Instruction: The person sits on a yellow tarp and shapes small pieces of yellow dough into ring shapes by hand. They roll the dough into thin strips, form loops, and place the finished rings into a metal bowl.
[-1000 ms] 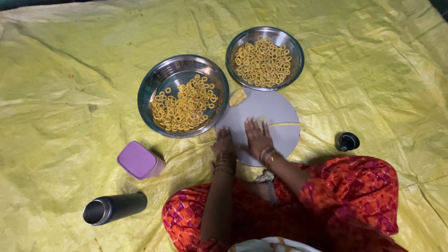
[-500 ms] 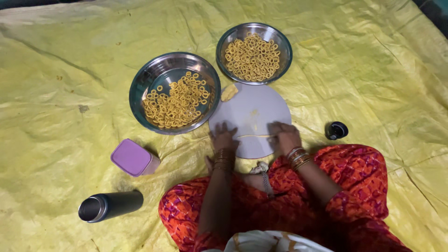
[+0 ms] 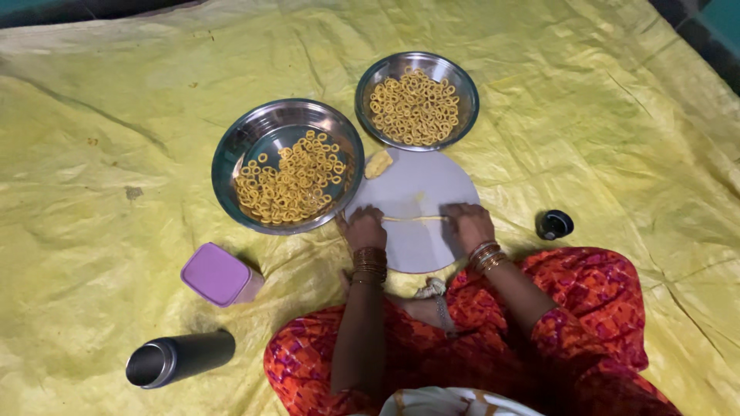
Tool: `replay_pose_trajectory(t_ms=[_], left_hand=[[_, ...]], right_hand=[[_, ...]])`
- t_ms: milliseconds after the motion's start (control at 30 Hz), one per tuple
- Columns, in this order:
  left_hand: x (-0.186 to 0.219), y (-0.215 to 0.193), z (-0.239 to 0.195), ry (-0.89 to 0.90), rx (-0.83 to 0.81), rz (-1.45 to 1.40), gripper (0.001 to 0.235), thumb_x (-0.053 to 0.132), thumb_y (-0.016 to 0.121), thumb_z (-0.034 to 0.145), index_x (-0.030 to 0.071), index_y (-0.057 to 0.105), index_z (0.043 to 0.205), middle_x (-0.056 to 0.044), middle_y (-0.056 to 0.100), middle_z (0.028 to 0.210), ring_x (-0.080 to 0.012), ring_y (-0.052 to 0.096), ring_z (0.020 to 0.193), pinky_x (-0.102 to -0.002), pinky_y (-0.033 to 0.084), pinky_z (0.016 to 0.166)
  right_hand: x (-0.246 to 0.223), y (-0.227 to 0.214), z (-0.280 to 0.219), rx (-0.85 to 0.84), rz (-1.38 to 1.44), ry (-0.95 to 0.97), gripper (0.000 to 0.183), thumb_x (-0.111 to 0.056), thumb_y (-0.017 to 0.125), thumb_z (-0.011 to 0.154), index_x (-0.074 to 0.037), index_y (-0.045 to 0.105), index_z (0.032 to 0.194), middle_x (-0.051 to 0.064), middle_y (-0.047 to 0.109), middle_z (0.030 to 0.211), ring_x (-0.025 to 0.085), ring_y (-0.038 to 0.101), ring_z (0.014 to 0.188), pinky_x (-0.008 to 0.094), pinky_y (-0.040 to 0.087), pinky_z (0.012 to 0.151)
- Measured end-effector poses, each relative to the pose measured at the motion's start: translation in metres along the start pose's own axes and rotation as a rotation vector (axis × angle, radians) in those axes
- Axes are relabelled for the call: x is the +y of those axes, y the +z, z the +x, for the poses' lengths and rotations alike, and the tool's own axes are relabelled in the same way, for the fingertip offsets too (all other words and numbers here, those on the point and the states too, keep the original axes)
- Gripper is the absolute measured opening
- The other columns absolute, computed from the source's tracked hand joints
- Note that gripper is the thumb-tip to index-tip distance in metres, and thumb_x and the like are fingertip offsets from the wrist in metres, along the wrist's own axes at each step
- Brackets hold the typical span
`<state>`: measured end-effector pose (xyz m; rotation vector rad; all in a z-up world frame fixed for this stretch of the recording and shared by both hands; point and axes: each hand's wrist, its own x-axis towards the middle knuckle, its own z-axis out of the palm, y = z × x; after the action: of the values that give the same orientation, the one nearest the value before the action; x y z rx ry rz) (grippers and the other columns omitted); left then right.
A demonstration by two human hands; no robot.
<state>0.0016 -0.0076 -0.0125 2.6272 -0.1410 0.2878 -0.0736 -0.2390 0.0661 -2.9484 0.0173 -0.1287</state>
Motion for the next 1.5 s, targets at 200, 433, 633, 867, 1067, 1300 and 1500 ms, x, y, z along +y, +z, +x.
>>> replay_pose_trajectory(t_ms=[200, 433, 633, 867, 1067, 1300, 1500], left_hand=[[0.007, -0.011, 0.004, -0.06, -0.026, -0.019, 0.022, 0.009, 0.063, 0.085, 0.023, 0.078, 0.094, -0.002, 0.075, 0.102, -0.0233, 0.066, 0.107, -0.056, 0.026, 0.12], [0.008, -0.008, 0.01, -0.125, -0.082, 0.237, 0.03, 0.017, 0.059, 0.089, 0.008, 0.071, 0.116, -0.012, 0.066, 0.129, -0.0277, 0.058, 0.127, -0.047, 0.031, 0.118], [0.006, 0.032, 0.009, -0.315, -0.444, 0.366, 0.048, 0.019, 0.045, 0.102, 0.001, 0.048, 0.147, -0.014, 0.041, 0.159, -0.029, 0.039, 0.145, -0.049, 0.027, 0.119], [-0.008, 0.057, 0.0, -0.266, -0.602, 0.399, 0.063, 0.018, 0.042, 0.103, 0.001, 0.021, 0.16, -0.013, 0.017, 0.169, -0.0305, 0.025, 0.153, -0.049, 0.026, 0.12], [-0.005, 0.046, 0.0, -0.258, -0.66, 0.309, 0.072, 0.024, 0.049, 0.1, -0.004, 0.021, 0.16, -0.018, 0.017, 0.17, -0.0362, 0.023, 0.154, -0.047, 0.028, 0.12], [-0.015, 0.079, -0.002, -0.292, -0.462, 0.294, 0.055, 0.017, 0.041, 0.108, -0.002, 0.026, 0.157, -0.017, 0.022, 0.168, -0.0377, 0.029, 0.151, -0.05, 0.033, 0.118], [-0.017, 0.073, -0.001, -0.283, -0.499, 0.306, 0.06, 0.014, 0.043, 0.104, 0.001, 0.025, 0.159, -0.014, 0.022, 0.169, -0.0334, 0.029, 0.152, -0.045, 0.034, 0.117]], right_hand=[[-0.05, 0.023, -0.002, -0.263, -0.174, -0.186, 0.076, -0.061, 0.03, 0.104, -0.008, 0.022, 0.159, 0.016, 0.022, 0.165, 0.029, 0.021, 0.151, 0.047, 0.015, 0.122], [-0.062, 0.028, 0.039, -0.295, -0.197, -0.083, 0.088, -0.069, 0.029, 0.099, -0.01, 0.014, 0.162, 0.011, 0.016, 0.17, 0.027, 0.013, 0.156, 0.045, 0.005, 0.125], [-0.08, 0.021, -0.015, -0.335, -0.243, -0.152, 0.091, -0.071, 0.028, 0.097, -0.01, 0.013, 0.162, 0.008, 0.016, 0.169, 0.027, 0.011, 0.156, 0.046, 0.004, 0.125], [-0.081, 0.021, 0.046, -0.373, -0.188, 0.002, 0.085, -0.067, 0.029, 0.1, -0.013, 0.01, 0.162, 0.007, 0.011, 0.17, 0.024, 0.006, 0.158, 0.045, 0.0, 0.125], [-0.092, 0.033, -0.007, -0.266, -0.184, -0.12, 0.089, -0.065, 0.034, 0.097, -0.009, 0.009, 0.163, 0.011, 0.01, 0.17, 0.026, 0.008, 0.155, 0.045, 0.003, 0.123], [-0.086, 0.02, 0.034, -0.372, -0.142, -0.022, 0.084, -0.067, 0.034, 0.099, -0.015, 0.014, 0.162, 0.006, 0.012, 0.171, 0.025, 0.009, 0.158, 0.047, 0.003, 0.126], [-0.088, 0.022, 0.017, -0.345, -0.163, -0.035, 0.089, -0.069, 0.032, 0.097, -0.014, 0.01, 0.162, 0.009, 0.008, 0.171, 0.025, 0.005, 0.157, 0.046, 0.002, 0.124]])
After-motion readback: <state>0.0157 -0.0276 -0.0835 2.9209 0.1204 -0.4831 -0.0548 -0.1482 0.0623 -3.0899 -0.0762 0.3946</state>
